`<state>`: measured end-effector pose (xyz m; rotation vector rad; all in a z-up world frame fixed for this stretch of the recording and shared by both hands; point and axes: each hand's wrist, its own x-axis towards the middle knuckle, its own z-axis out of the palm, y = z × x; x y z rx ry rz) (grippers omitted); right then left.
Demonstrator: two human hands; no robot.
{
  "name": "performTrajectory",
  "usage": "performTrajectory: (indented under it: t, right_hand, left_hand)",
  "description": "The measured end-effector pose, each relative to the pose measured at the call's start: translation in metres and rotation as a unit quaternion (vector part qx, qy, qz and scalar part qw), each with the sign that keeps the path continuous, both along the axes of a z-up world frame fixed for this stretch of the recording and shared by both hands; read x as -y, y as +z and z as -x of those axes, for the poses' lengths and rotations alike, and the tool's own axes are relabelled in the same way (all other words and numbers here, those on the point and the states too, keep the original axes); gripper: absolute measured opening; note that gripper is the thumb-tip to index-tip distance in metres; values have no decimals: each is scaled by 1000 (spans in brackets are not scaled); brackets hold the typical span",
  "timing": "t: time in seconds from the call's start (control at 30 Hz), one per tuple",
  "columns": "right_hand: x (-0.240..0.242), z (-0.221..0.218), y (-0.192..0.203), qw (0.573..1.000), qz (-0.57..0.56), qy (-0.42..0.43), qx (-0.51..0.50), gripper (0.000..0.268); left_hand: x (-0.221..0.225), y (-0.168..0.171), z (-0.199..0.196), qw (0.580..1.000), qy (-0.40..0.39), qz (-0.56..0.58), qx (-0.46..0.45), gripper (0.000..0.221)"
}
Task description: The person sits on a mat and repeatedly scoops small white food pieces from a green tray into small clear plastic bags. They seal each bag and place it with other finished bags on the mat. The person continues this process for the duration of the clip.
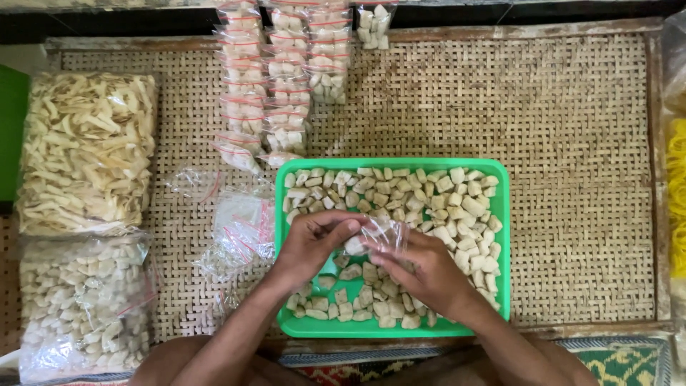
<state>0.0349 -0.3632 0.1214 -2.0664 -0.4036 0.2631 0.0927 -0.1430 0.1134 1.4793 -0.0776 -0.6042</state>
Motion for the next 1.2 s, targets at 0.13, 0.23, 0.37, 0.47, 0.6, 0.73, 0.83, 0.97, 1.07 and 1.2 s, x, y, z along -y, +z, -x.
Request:
performTrajectory:
  t: [0.13,0.23,0.37,0.47,0.6,0.73,0.83,0.97,1.07,1.2]
  right_hand:
    - [-1,-5,1,992,-42,-69,94,24]
    - [-2,-3,4,993,-37,-71,89,18]
    - [-9,-6,16,996,-40,-31,73,18]
    - [-4,-7,22,997,-45,-25,54,18]
    - [11,-8,18,997,-49,-36,49,27]
    - [23,-13,42,999,-34,16,3,23]
    - [57,-23,25,993,-70,-87,-39,34]
    - [70,-34,-5,981,80,-165,66,25]
    - [43,-30,-12,962,206,-148,103,20]
    - [23,-22,-23,910,366,-128,143,15]
  left_hand:
    - [5,10,4,996,58,59,-38,26]
    - [4,0,9,996,64,43,-54,26]
    - [7,4,9,994,78,55,-48,27]
    - [3,10,7,994,59,80,-48,30]
    - [1,6,3,993,-5,82,-83,34]
    - [-12,-6,1,987,1,96,-132,21]
    - [-23,-24,-6,985,28,143,-97,18]
    - [-31,-25,-10,959,88,251,-96,21]
    - [-30,-14,-13,946,87,296,-96,23]
    - [-38,-33,-12,943,84,308,-94,23]
